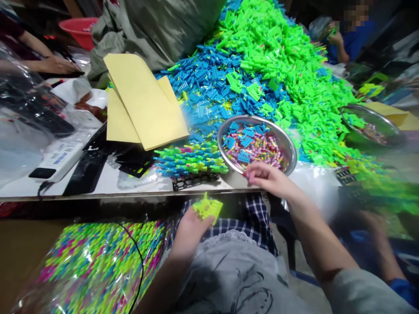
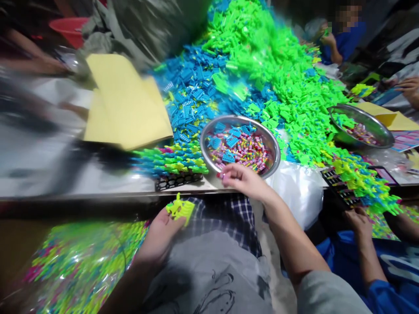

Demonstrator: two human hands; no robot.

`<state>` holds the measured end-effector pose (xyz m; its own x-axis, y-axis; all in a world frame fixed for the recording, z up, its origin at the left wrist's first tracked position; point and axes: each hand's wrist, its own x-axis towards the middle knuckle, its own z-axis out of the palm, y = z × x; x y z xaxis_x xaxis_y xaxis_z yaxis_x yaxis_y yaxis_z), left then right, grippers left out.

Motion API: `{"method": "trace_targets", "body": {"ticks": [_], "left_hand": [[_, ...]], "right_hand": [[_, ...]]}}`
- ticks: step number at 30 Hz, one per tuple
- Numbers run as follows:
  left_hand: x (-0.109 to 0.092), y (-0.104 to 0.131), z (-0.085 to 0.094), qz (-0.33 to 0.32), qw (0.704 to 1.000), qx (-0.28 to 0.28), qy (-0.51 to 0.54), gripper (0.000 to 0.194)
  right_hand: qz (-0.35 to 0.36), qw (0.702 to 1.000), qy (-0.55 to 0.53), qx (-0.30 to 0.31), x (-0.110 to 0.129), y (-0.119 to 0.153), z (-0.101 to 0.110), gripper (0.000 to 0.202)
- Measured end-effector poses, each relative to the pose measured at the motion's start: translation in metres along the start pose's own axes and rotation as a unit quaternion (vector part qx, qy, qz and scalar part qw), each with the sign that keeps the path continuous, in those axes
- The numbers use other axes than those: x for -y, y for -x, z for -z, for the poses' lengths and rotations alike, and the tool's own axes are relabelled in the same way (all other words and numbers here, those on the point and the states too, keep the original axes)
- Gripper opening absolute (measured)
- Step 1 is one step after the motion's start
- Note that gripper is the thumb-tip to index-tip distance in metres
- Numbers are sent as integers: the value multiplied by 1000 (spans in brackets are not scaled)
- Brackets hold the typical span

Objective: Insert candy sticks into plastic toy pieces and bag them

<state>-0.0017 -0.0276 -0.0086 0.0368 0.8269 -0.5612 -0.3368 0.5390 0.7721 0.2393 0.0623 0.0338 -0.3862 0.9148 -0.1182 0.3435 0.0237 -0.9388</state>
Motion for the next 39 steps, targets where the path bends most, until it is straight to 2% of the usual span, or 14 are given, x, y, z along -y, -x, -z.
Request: {"method": "trace_targets", "body": {"ticks": [2,4,6,9,12,17,24,26,30,34,39], "left_hand": [[-4,2,-5,-5,1000,8,8,47],[-6,4,-9,0,1000,24,14,45],[-7,4,-13,2,999,40,13,40],[-4,5,-17,-1,998,59,24,32],[1,6,-20,24,996,68,53,29],[11,4,-22,45,994,59,79,31],[14,2,-22,74,990,80,85,35],[12,3,-23,91,989,84,82,34],[8,4,-24,122,985,99,77,33],[10,2,-25,108,988,97,53,28],[11,-1,-25,41,997,69,-17,19]], "right_hand": [[-49,991,-111,53,9,22,-31,28],[-97,978,-172,73,11,38,-62,26],[-127,965,-222,59,7,47,-84,24],[-147,950,-276,14,0,53,-101,26],[-166,942,-292,-10,-6,57,-104,28],[-188,932,-310,-17,-17,61,-107,32],[-171,941,-291,-14,-20,59,-109,28],[-141,957,-251,-23,-16,59,-107,24],[-41,993,-97,-48,-7,62,-102,20],[16,999,9,-49,-2,64,-98,23],[60,995,71,-41,-5,63,-97,26]]}}
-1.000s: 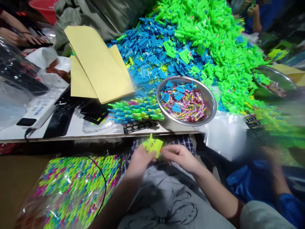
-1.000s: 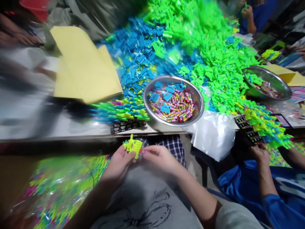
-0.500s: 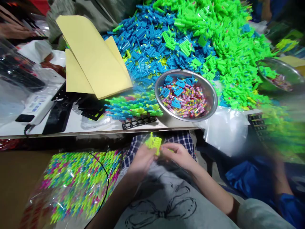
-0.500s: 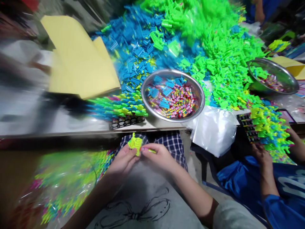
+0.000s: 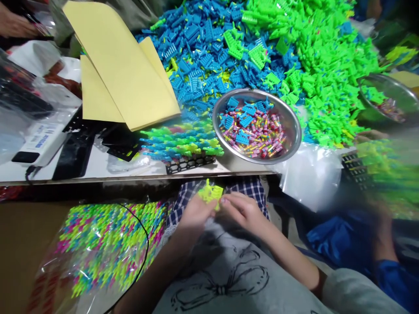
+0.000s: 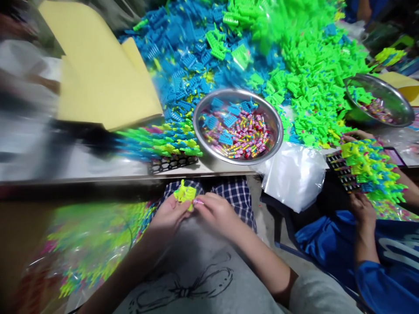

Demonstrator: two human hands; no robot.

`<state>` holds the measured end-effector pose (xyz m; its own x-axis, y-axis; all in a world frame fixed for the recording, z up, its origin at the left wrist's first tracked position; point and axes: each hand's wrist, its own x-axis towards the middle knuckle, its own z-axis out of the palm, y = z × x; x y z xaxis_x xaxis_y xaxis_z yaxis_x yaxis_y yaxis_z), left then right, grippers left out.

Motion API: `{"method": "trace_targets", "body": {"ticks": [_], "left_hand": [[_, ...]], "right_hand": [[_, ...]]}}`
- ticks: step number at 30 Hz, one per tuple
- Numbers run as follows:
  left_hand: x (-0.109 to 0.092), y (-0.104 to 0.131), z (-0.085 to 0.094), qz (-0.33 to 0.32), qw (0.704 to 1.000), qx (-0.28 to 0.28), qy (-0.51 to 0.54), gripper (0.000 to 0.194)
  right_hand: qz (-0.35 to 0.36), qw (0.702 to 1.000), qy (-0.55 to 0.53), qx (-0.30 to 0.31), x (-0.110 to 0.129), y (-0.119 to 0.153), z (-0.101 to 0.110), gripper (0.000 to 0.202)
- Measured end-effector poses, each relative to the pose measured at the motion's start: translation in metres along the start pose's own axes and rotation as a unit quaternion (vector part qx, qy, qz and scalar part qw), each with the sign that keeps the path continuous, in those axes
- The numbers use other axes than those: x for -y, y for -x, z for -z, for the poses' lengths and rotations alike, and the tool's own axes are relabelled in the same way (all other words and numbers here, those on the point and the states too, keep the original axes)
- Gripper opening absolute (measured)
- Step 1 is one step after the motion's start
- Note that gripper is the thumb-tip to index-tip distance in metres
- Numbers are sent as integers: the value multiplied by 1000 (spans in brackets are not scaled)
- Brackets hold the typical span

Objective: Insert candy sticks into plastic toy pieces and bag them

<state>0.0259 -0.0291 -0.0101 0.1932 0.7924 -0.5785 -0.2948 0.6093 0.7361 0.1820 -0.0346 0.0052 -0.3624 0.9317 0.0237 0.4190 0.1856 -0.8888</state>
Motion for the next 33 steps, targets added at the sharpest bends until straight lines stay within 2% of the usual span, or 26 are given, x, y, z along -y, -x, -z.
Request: {"method": "trace_targets", "body": {"ticks": [4,8,12,15,18,21,24,27,30,32,33], "left_hand": [[0,1,-5,-21,997,-54,-48,17],[5,1,-4,-55,993,-105,-6,33],[0,-1,12,-13,996,-60,-58,32],[-13,-3,22,31,988,-58,-138,51],[-24,-4,23,5,982,-59,-182,53],[-28,-4,21,-13,986,-45,-163,52],[-28,-7,26,-6,987,-76,-140,51],[-29,-10,34,-14,984,-103,-143,55],[-27,-10,43,-44,982,-73,-168,61],[-23,-11,51,-106,973,-57,-199,60],[-19,-13,57,-158,958,-70,-231,55]], "right_hand": [[-7,1000,-6,10,-5,0,-4,25],[-54,998,-33,-6,-10,-1,-12,24],[-79,995,-64,-3,-15,-5,-12,24],[-83,992,-86,47,-17,-8,-5,26],[-69,993,-72,68,-17,-12,-2,27],[-51,995,-43,78,-16,-14,-6,27],[-65,993,-39,91,-15,-16,-13,22],[-86,994,-17,72,-16,-19,-19,26],[-23,997,73,31,-25,-24,-22,16],[22,993,111,-19,-35,-27,-22,15],[28,993,105,-49,-40,-29,-23,15]]}}
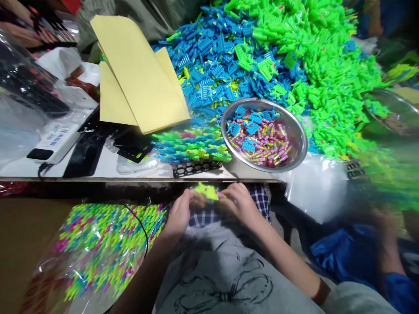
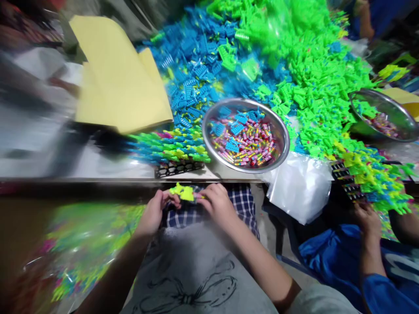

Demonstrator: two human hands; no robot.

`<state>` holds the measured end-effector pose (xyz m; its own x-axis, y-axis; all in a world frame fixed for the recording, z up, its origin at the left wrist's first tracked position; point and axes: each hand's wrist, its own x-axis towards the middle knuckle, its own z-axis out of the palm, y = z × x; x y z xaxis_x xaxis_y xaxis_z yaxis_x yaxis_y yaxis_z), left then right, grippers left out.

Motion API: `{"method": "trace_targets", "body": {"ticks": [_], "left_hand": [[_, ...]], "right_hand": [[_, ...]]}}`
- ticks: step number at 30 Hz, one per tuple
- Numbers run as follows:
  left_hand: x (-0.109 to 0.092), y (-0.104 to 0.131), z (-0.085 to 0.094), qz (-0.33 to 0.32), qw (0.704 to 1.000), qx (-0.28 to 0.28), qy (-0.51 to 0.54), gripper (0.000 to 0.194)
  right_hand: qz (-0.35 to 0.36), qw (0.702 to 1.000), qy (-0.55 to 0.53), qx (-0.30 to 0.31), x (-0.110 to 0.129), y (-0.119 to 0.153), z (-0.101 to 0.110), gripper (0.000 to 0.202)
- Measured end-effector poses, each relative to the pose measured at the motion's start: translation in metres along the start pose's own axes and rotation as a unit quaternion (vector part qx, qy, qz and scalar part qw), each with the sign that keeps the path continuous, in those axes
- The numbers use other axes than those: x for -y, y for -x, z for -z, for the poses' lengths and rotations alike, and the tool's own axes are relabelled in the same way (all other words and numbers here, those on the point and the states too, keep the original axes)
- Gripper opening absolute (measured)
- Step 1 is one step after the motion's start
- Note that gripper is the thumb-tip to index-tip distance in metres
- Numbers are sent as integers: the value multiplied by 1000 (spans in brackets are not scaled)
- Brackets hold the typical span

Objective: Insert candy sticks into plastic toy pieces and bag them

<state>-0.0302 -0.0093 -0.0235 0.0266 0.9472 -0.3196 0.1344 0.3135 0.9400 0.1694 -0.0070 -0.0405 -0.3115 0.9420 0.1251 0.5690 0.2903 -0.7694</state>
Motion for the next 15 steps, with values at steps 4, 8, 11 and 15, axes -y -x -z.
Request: {"method": "trace_targets", "body": {"ticks": [4,8,11,15], "left_hand": [[43,-18,16,-214,930,-187,-232,40],[94,-45,24,-252,870,-234,-354,53],[118,-57,21,-264,861,-239,-363,59],[132,-66,13,-290,849,-289,-333,59]], "right_hand": [[-39,990,-83,-109,-17,-9,-13,16],[-57,968,-66,-234,-22,-24,-33,13],[-55,944,20,-325,-21,-38,-49,15],[-49,921,78,-377,-21,-56,-68,23]]}}
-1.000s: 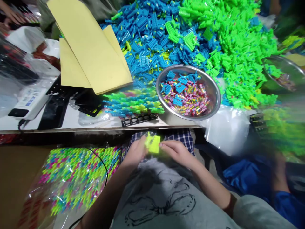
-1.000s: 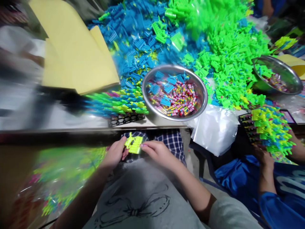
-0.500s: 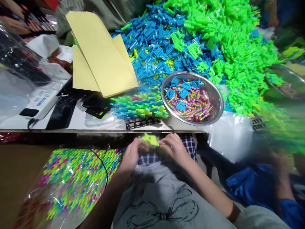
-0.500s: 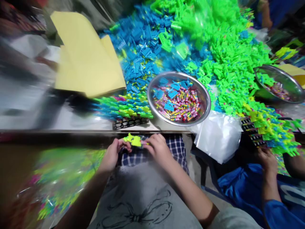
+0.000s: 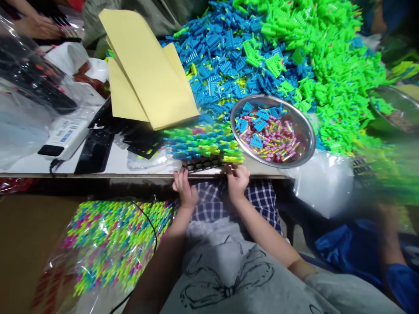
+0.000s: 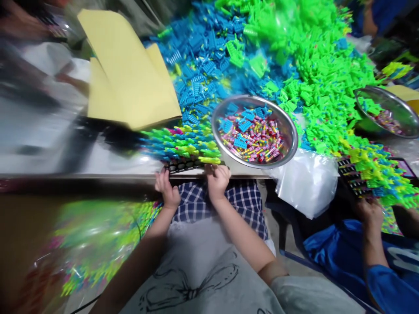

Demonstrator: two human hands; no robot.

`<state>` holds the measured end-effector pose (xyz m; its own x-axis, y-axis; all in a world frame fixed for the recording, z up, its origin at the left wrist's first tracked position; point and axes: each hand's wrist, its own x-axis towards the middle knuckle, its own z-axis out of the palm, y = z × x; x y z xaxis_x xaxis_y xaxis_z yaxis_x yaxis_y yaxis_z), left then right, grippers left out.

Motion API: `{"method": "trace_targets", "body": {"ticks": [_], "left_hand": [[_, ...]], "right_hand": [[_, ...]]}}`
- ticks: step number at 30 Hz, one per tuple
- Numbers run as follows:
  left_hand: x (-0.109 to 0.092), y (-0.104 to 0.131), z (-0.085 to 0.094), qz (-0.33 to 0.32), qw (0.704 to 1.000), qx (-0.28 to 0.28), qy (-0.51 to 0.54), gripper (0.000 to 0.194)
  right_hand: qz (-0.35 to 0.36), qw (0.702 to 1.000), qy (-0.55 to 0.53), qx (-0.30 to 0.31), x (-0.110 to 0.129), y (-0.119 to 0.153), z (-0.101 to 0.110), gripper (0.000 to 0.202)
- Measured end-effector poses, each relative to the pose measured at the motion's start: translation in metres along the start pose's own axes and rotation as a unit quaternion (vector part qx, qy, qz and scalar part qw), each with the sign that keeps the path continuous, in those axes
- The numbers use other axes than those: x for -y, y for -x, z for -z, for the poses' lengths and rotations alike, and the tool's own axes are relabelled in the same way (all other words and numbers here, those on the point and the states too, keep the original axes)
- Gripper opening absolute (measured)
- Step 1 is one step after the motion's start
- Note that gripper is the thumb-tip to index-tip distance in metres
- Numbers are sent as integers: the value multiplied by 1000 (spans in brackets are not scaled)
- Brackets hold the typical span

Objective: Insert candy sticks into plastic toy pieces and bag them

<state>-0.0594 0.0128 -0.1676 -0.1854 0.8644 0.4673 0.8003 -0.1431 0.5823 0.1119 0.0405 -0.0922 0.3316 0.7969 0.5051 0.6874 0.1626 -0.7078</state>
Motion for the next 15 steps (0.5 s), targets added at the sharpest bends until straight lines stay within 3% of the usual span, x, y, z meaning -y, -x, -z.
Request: {"method": "trace_targets", "body": {"ticks": [6,11,15], "left_hand": [[14,5,-16,1,1000,-15,-24,56],[21,8,-27,10,998,-45,-52,56],[21,12,-28,3,998,-22,-63,56]], "right_hand": [[14,996,81,27,1,-1,-20,33],[33,992,114,52,-5,4,-20,33],[52,989,133,37,-13,7,-19,33]]}}
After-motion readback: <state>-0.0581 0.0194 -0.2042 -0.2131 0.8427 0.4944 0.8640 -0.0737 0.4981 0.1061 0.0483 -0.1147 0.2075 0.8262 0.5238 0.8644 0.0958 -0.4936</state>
